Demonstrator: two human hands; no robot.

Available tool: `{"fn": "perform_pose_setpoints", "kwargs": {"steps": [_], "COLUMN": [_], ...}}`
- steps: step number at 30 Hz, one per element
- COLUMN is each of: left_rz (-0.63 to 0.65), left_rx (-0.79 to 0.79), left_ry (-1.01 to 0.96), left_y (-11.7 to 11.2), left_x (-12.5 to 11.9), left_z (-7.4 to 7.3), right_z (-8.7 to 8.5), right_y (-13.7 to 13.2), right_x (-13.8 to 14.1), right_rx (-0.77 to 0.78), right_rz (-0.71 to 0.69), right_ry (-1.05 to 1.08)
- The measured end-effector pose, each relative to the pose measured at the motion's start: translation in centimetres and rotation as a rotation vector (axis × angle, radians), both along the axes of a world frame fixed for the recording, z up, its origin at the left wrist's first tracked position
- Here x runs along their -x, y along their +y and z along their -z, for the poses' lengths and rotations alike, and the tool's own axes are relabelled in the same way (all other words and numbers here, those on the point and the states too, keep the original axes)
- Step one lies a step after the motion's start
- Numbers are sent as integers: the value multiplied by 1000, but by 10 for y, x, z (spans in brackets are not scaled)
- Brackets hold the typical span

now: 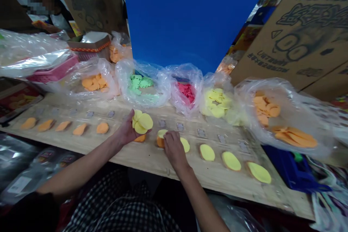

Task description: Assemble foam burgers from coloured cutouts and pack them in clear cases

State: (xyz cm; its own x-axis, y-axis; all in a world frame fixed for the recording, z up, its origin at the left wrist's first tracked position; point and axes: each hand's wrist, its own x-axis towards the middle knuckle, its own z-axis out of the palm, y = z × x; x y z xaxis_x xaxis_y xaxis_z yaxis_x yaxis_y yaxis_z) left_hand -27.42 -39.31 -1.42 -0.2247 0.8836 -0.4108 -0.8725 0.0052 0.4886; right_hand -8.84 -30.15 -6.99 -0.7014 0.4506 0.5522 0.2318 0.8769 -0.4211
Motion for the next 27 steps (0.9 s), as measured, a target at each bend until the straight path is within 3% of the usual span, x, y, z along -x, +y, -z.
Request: {"fn": "perform_pose_setpoints", "kwargs": {"steps": [3, 6, 9, 13, 16, 21, 24, 27], "left_rz": [4, 18, 48, 137, 178, 109, 95, 96], "left_rx": [4, 5, -3, -36, -72, -54, -49, -78], "left_ry": [-6, -14, -35, -42, -37, -59, -65, -89], "left_y": [-9, -14, -19, -26, -33, -45, -52, -59], "left_x": [5, 7, 7, 5, 7, 19, 28, 34], "left_z": [-2, -3, -3, -4, -5, -3, -1, 0], "right_z": [5, -1, -16, -36, -46, -50, -47, -41], "right_y": [-11, -17, -18, -19, -25, -39, -42, -42], "right_x": [-7, -12, -3, 38, 66, 82, 84, 88], "right_rx": [-106, -103, 27, 265, 354, 509, 648, 692], "right_rz": [-42, -7, 67, 99, 89, 106, 60, 11], "right_ry": [-136, -168, -92, 4, -33, 12, 55, 58]}}
